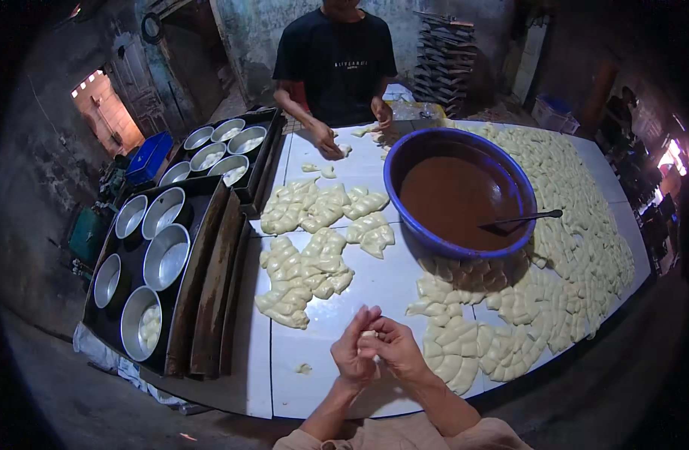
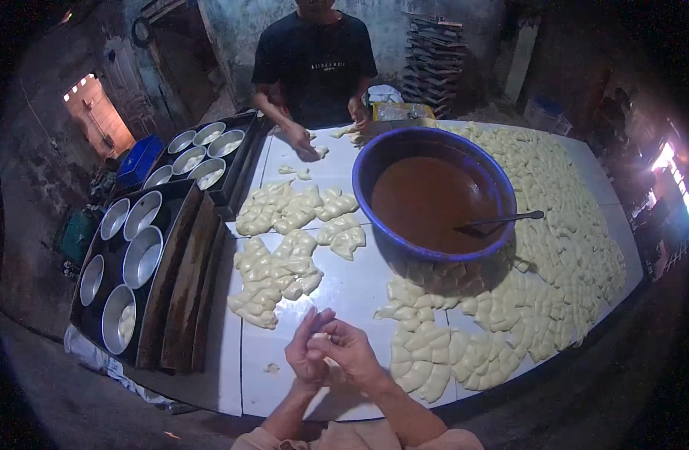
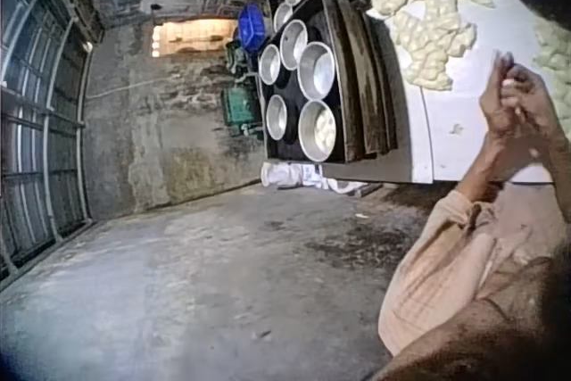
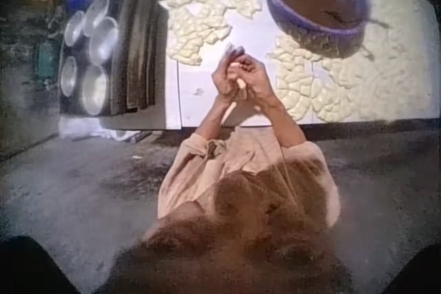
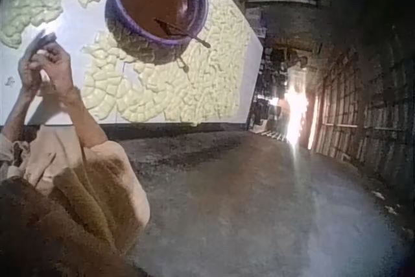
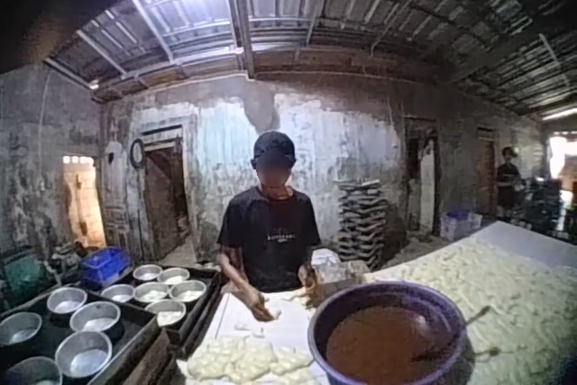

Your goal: The person takes small portions of dough, dips them into a bowl of liquid filling, folds the dough over the liquid, and places the resulting balls into metal baking tins.

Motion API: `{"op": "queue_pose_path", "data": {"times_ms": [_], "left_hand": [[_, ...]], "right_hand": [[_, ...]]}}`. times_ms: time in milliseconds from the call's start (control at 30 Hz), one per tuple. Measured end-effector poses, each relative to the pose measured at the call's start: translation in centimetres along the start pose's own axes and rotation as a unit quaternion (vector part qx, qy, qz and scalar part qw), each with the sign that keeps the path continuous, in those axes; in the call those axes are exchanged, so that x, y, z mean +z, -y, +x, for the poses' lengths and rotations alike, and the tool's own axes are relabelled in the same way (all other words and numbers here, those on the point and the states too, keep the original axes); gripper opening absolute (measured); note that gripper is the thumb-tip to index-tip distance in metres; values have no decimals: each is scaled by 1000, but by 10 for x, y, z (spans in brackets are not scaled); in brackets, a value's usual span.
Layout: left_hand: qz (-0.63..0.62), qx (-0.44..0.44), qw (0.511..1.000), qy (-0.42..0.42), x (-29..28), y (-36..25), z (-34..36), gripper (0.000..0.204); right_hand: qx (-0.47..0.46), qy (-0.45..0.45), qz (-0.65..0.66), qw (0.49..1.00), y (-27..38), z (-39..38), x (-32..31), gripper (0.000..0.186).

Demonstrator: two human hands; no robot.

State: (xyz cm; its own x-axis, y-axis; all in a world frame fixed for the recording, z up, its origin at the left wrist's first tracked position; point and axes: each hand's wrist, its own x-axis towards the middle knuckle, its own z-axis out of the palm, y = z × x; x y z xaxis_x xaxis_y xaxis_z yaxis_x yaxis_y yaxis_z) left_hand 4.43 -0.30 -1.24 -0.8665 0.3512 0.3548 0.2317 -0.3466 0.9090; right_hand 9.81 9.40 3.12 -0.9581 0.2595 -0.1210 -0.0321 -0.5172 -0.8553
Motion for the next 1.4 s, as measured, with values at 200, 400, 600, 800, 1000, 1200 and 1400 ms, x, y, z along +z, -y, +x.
{"op": "queue_pose_path", "data": {"times_ms": [200, 400, 600, 800, 1000, 1200, 1400], "left_hand": [[-88, -47, 995, 26, 53, 8, 11, 109], [-67, -277, 956, 71, 26, -2, 17, 61], [36, -295, 953, 53, -3, 0, 20, 42], [58, -344, 930, 113, -10, -1, 12, 40], [44, -348, 930, 110, -4, 9, 20, 38], [-22, -314, 939, 138, 38, 1, 58, 41], [-300, -362, 880, 64, 62, 4, 69, 47]], "right_hand": [[36, 20, 154, 987, 37, 8, -31, 22], [-168, -107, -171, 965, 118, 85, -108, 15], [-37, -132, -615, 776, 166, 147, -190, 28], [121, 10, -679, 724, 164, 154, -195, 31], [26, -29, -608, 793, 165, 136, -176, 25], [-29, -64, -59, 996, 151, 114, -115, 14], [1, -43, 24, 999, 82, 94, -81, 14]]}}
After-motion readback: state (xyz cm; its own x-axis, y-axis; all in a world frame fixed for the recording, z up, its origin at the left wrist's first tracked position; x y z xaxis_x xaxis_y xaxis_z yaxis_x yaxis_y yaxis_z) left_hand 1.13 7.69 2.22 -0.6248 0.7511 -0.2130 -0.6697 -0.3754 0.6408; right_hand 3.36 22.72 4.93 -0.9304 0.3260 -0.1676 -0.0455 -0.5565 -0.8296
